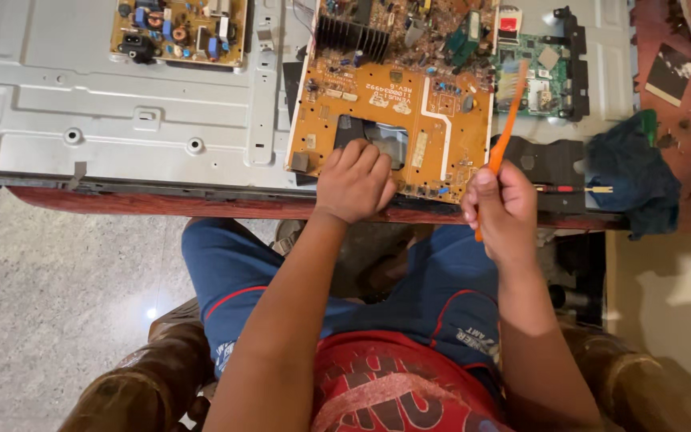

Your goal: The person uses a small brush to clean dust and debris from a disassembled circuit board placed on a table. They hold the board steady with one hand while brushing different areas with the other, focusing on the surface and around components.

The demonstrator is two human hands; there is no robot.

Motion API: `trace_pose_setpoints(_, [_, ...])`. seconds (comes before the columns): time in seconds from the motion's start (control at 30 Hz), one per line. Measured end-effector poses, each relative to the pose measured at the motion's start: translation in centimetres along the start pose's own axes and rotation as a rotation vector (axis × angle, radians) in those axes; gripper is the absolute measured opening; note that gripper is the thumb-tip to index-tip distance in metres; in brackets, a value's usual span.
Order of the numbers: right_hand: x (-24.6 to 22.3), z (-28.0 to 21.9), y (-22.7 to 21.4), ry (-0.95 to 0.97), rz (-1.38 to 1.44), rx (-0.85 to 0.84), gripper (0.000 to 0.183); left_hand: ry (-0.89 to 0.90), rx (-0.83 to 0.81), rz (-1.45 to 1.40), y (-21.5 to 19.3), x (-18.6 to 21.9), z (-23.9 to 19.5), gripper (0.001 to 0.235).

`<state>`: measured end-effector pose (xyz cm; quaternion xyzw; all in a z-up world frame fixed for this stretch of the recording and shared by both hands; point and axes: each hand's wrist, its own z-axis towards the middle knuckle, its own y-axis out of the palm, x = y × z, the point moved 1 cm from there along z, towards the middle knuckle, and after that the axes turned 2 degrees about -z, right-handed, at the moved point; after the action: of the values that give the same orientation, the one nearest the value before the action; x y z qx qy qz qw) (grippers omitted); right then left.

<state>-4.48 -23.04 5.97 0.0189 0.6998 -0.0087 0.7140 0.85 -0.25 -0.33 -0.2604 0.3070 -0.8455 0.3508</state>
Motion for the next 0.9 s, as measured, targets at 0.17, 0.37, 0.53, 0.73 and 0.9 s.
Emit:
trace_pose_setpoints(0.17, [0.3,0.4,-0.1,0.012,-0.165,-0.020,0.024,-0.001,0.006,0.006,0.1,0.0,0.0,0.018])
trace_pose_setpoints(0.37, [-0.5,1.2,-0.6,-0.025,-0.555,0.064,0.026,-0.001,0.007,0.024,0.1,0.1,0.0,0.017])
trace_pose_setpoints(0.53, [-1.1,1.7,-1.2,-0.054,-0.614,0.146,0.027,0.003,0.008,0.017,0.1,0.0,0.0,0.017])
trace_pose_setpoints(0.73, [-1.9,3.4,-2.7,-0.117,-1.037,0.121,0.024,-0.003,0.000,0.019,0.3,-0.1,-0.1,0.018])
trace_pose_setpoints(0.9, [-1.0,5.8,-3.9,-0.316,-1.368,-0.028,0.031,-0.013,-0.003,-0.007,0.3,0.1,-0.4,0.020])
